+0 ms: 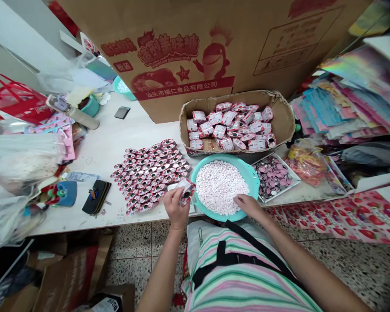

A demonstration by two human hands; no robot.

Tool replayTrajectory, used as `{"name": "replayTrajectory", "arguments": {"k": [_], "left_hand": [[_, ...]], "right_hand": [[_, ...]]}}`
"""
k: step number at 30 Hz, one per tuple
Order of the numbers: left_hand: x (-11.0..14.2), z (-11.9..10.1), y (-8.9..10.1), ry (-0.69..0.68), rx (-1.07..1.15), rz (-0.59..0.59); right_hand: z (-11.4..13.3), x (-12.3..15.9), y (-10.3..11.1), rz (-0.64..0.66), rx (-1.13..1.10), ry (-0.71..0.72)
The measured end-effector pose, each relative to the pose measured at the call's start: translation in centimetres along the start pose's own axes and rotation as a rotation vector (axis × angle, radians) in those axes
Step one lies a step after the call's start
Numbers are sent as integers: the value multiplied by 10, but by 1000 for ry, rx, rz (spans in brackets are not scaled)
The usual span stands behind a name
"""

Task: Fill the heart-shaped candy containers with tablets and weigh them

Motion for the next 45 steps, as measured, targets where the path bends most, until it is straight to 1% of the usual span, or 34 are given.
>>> {"name": "replayTrajectory", "arguments": {"k": [2,4,5,8,10,15,19,25,30,33,35,40,43,45], "left_hand": [[-10,-10,-11,-72,-19,83],[-17,-12,-22,-117,-43,151],[-19,-11,-26,-131,-54,162],[-24,-10,-32,-139,-71,144],[-26,-10,-35,-127,-69,153],[-22,-9,-44,-93,-72,167],[-19,-8,-45,-81,-85,198],[-21,-13,-37,-111,-102,172],[-20,-8,-43,-118,-134,202],[-19,-5,-44,-71,-121,189],[-18,-5,-43,-22,-73,169],[-10,0,-40,137,181,84],[3,16,-39,271,210,17],[17,35,-36,441,166,-41]], "right_hand": [[0,-2,-2,-5,10,-7],[1,-3,-2,-10,10,1],[1,-2,-2,-12,5,6],[1,-2,1,-28,-20,11],[-1,-2,3,-37,-27,13],[-2,-1,3,-52,-8,27],[1,2,6,-54,2,32],[3,1,8,-43,33,17],[0,-4,4,-43,50,18],[-1,-5,2,-42,56,28],[-1,-6,2,-36,59,26],[0,-7,3,-33,63,20],[0,-8,4,-32,85,1],[1,-7,4,-30,91,-5]]}}
Point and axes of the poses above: each hand's wrist, its own x-axis away from the middle knuckle, its own y-axis out of the back of the hand, z = x × y, the point moved 4 cm from there along -x, towards the middle knuckle, and after that the axes turned 15 degrees about -y, right-handed, at the moved point
